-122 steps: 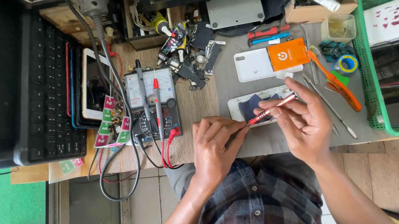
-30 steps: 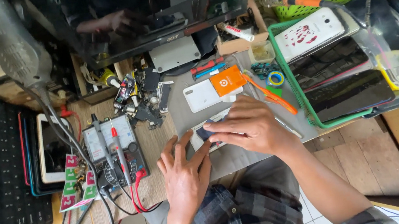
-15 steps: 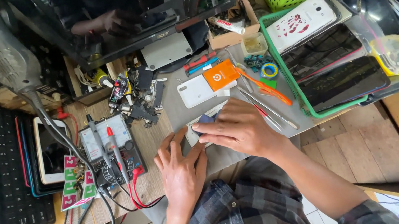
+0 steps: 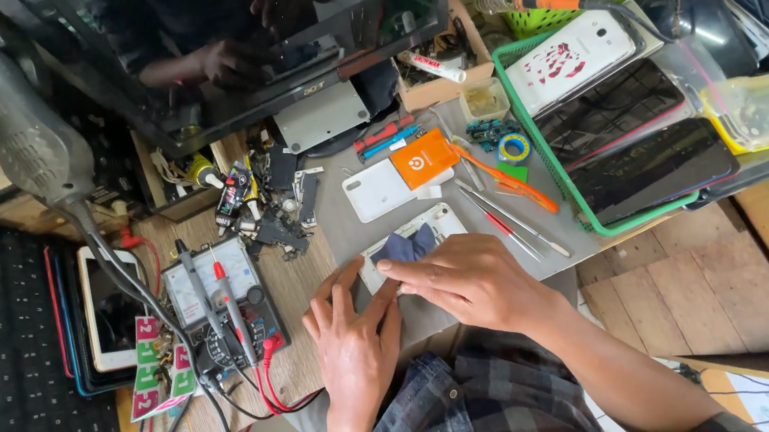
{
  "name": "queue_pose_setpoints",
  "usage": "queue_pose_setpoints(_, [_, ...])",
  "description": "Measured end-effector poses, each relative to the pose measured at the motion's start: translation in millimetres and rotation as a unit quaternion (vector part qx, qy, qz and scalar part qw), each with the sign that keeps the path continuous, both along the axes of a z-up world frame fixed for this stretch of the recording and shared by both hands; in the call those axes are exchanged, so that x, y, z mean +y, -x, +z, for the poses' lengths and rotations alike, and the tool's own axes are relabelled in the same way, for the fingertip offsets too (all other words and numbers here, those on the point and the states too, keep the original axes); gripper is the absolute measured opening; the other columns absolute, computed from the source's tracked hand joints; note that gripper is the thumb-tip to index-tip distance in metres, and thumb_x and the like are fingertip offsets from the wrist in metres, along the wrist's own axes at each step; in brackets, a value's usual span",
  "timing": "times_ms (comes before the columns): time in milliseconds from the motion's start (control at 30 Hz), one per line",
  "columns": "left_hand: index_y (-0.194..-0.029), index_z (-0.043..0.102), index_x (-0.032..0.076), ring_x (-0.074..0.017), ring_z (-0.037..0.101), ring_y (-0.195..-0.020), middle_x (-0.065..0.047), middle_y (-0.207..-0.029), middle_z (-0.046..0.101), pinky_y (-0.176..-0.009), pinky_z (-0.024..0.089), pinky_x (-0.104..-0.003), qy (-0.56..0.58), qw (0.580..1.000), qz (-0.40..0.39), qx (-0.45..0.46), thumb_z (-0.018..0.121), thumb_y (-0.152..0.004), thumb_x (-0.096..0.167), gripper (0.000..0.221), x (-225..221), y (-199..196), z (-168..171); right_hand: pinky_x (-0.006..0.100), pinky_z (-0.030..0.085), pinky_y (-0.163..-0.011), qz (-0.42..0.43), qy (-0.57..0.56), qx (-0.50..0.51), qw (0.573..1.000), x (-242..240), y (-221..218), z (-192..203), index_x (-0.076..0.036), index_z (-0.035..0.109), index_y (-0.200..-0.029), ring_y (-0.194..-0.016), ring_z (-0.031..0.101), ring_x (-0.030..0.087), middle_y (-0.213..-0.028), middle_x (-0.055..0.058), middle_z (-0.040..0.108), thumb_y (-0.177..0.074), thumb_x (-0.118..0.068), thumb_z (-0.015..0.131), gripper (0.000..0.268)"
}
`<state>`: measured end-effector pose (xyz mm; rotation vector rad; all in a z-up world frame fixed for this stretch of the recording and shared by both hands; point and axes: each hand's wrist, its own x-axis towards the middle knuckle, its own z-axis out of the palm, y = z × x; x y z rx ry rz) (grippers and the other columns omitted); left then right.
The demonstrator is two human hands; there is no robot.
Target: Final assembly of a smartphone including securing internal components with screws, attaching the back cover, and cleaning the screen.
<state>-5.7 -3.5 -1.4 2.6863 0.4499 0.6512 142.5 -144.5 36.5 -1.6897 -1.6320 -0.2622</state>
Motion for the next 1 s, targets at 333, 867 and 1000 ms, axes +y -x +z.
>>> queue_pose_setpoints(333, [-0.124, 0.075, 0.038, -0.0306, 0.052, -0.115, -0.002, -0.141, 0.057, -0.078, 0.040, -0.047, 0.002, 1.000, 0.011, 0.001, 0.064, -0.095, 0.035, 0.031, 1.7, -0.4, -9.2, 0.041, 0.061, -0.089, -0.027, 0.010, 0.063, 0.998, -2.4, 13.2, -8.9, -0.008, 0.042, -0.153, -0.104, 0.075, 0.026, -0.128, 0.007, 0.073, -0.105, -0.004, 0.063, 0.053])
queue_pose_setpoints(867, [-0.120, 0.076, 0.034, -0.0302, 0.050, -0.122, -0.005, -0.143, 0.054, -0.084, 0.037, -0.046, 0.057, 0.998, -0.006, 0.004, 0.058, -0.100, 0.028, 0.028, 4.5, -2.6, -5.7, 0.039, 0.060, -0.073, -0.145, -0.005, 0.054, 0.988, 2.9, 39.5, -14.9, -0.011, 0.053, -0.143, -0.088, 0.074, 0.027, -0.106, 0.008, 0.076, -0.105, -0.004, 0.058, 0.039])
queue_pose_setpoints(1000, [-0.119, 0.077, 0.034, -0.0275, 0.051, -0.123, -0.001, -0.144, 0.057, -0.083, 0.036, -0.044, 0.082, 0.997, -0.008, -0.016, 0.067, -0.093, 0.021, 0.031, 5.8, -3.2, -7.4, 0.039, 0.069, -0.084, -0.154, -0.110, 0.148, 0.971, -5.3, 44.0, -28.0, -0.007, 0.046, -0.148, -0.099, 0.082, 0.026, -0.113, 0.013, 0.077, -0.106, -0.002, 0.059, 0.044])
